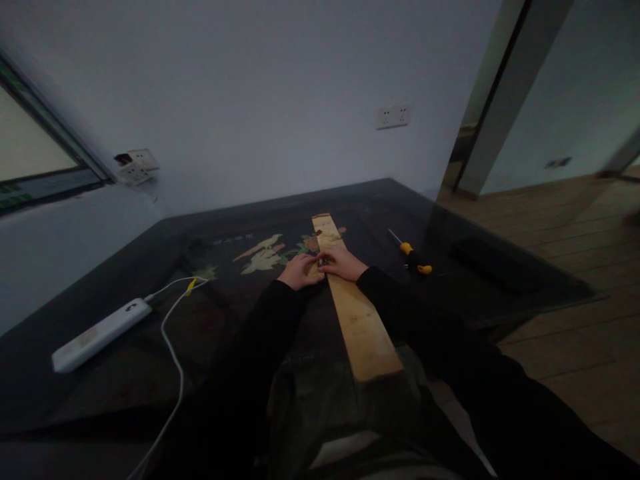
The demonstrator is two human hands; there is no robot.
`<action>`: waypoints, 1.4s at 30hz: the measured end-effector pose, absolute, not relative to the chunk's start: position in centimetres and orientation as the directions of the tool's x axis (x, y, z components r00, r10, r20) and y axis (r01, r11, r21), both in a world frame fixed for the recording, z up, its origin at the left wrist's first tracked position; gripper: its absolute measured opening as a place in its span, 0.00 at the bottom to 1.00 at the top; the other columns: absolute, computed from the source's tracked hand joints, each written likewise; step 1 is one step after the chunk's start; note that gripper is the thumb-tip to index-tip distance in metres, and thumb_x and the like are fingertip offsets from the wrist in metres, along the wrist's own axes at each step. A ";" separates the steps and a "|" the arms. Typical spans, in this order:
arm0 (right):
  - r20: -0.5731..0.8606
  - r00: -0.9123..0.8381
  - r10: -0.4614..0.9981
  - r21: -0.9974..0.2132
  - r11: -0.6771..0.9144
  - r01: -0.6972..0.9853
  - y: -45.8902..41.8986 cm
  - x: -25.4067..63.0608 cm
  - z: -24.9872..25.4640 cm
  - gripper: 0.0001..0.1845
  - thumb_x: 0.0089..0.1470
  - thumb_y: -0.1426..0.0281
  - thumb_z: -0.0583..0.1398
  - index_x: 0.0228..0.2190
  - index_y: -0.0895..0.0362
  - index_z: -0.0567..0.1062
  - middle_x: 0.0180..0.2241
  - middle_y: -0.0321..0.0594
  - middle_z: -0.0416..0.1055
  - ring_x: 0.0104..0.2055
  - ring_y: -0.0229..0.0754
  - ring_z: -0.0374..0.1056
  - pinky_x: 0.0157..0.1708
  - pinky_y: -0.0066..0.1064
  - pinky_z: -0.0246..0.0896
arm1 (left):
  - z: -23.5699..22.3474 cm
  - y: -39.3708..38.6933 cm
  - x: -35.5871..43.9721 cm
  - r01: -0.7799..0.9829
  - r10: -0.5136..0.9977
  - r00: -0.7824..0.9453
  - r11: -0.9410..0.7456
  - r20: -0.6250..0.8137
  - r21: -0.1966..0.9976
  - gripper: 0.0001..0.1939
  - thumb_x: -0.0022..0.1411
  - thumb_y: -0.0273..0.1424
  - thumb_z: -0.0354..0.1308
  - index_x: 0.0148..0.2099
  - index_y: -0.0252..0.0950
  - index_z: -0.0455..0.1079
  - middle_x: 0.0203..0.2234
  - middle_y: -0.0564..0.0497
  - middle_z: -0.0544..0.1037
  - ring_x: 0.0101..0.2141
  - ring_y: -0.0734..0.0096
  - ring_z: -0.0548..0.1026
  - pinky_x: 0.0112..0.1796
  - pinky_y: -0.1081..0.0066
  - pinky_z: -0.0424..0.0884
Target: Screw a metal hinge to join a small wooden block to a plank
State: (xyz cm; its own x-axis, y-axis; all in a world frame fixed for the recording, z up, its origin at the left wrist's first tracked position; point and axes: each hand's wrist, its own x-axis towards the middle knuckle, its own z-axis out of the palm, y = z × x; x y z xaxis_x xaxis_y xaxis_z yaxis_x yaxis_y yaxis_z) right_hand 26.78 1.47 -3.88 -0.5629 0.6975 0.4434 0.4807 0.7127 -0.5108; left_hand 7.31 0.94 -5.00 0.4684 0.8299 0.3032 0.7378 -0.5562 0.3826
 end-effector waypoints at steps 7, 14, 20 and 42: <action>0.422 -0.587 0.691 -0.523 0.714 0.465 1.4 26.8 -3.7 0.15 0.50 0.71 0.64 0.41 0.61 0.76 0.40 0.46 0.75 0.43 0.45 0.68 0.45 0.37 0.60 | -5.3 1.2 7.1 0.739 0.828 0.498 -0.561 0.258 0.374 0.28 0.49 0.44 0.64 0.49 0.34 0.72 0.44 0.40 0.74 0.47 0.51 0.71 0.50 0.55 0.66; 0.398 -0.617 0.679 -0.523 0.721 0.455 1.6 27.3 -3.6 0.20 0.46 0.75 0.65 0.44 0.61 0.75 0.44 0.47 0.75 0.48 0.47 0.68 0.50 0.38 0.59 | -5.6 1.3 7.0 0.734 0.827 0.487 -0.562 0.280 0.381 0.30 0.48 0.46 0.65 0.49 0.34 0.73 0.45 0.39 0.74 0.48 0.50 0.71 0.51 0.55 0.65; 0.392 -0.623 0.677 -0.518 0.722 0.459 1.4 27.3 -3.5 0.19 0.46 0.76 0.64 0.43 0.63 0.75 0.44 0.49 0.75 0.48 0.48 0.68 0.49 0.39 0.59 | -5.1 1.1 6.9 0.724 0.808 0.531 -0.589 0.255 0.358 0.29 0.50 0.48 0.63 0.50 0.35 0.73 0.43 0.41 0.74 0.46 0.53 0.71 0.49 0.58 0.67; 0.375 -0.650 0.661 -0.432 0.745 0.509 0.7 27.5 -2.6 0.17 0.51 0.73 0.62 0.45 0.61 0.73 0.44 0.49 0.73 0.48 0.47 0.67 0.49 0.39 0.59 | -5.2 1.3 6.8 0.695 0.808 0.535 -0.586 0.246 0.416 0.32 0.48 0.48 0.65 0.51 0.33 0.72 0.45 0.40 0.74 0.48 0.51 0.70 0.51 0.55 0.65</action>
